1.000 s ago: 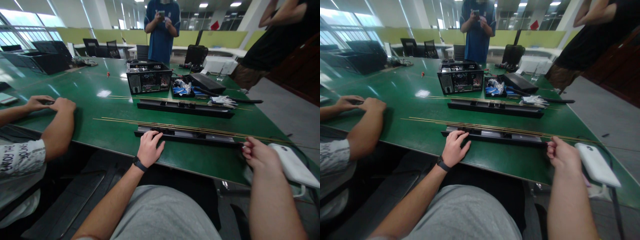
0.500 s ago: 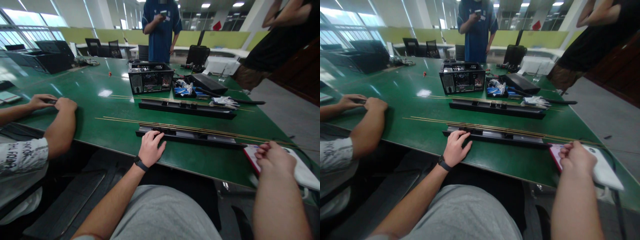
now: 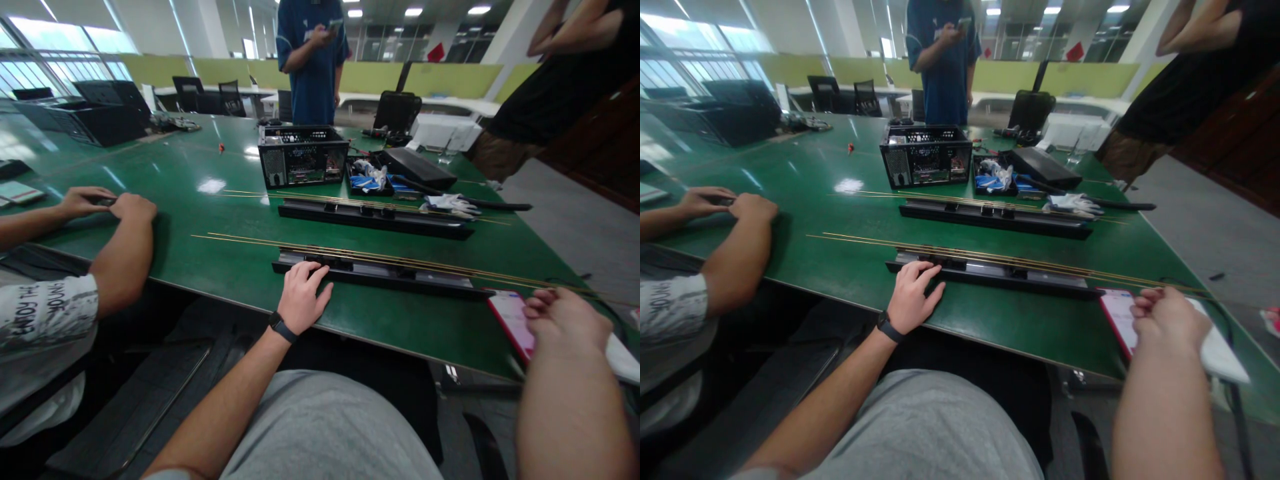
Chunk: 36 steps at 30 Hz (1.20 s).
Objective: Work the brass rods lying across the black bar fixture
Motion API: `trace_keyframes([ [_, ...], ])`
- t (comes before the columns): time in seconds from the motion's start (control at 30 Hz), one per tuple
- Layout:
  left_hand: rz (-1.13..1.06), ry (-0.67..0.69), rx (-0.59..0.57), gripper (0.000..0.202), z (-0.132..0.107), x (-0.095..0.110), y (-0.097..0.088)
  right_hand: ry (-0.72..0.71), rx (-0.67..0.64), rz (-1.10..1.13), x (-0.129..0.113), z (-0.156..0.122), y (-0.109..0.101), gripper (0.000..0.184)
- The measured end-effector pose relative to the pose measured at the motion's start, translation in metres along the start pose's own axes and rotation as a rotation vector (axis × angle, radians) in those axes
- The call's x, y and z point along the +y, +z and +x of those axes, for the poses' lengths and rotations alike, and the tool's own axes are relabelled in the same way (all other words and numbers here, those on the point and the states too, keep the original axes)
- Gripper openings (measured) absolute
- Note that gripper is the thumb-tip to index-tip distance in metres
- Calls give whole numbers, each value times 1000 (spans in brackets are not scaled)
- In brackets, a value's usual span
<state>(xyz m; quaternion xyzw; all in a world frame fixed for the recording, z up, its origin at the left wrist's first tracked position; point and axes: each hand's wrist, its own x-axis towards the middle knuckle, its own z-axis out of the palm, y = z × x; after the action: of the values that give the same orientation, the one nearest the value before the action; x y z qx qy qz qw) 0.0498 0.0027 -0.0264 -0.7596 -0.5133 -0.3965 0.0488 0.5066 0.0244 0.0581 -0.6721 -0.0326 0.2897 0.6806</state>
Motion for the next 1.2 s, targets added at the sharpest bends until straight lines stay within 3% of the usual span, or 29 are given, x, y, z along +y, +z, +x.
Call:
trace_keyframes([
  [0.13,-3,-6,-1,33,1,2,0,-8,-54,-40,7,-12,6,30],
  [0.4,-3,-5,8,33,3,5,2,87,-409,-107,40,-79,34,18],
  [0.6,-14,1,7,35,2,5,4,129,-610,-163,60,-117,57,23],
  [0.67,-18,-1,9,35,2,5,3,137,-608,-176,59,-121,60,20],
  [0.9,-3,18,22,34,2,5,3,87,-374,-95,48,-112,53,19],
  [1.2,-19,-16,-5,35,2,6,4,77,-576,-139,63,-115,55,20],
])
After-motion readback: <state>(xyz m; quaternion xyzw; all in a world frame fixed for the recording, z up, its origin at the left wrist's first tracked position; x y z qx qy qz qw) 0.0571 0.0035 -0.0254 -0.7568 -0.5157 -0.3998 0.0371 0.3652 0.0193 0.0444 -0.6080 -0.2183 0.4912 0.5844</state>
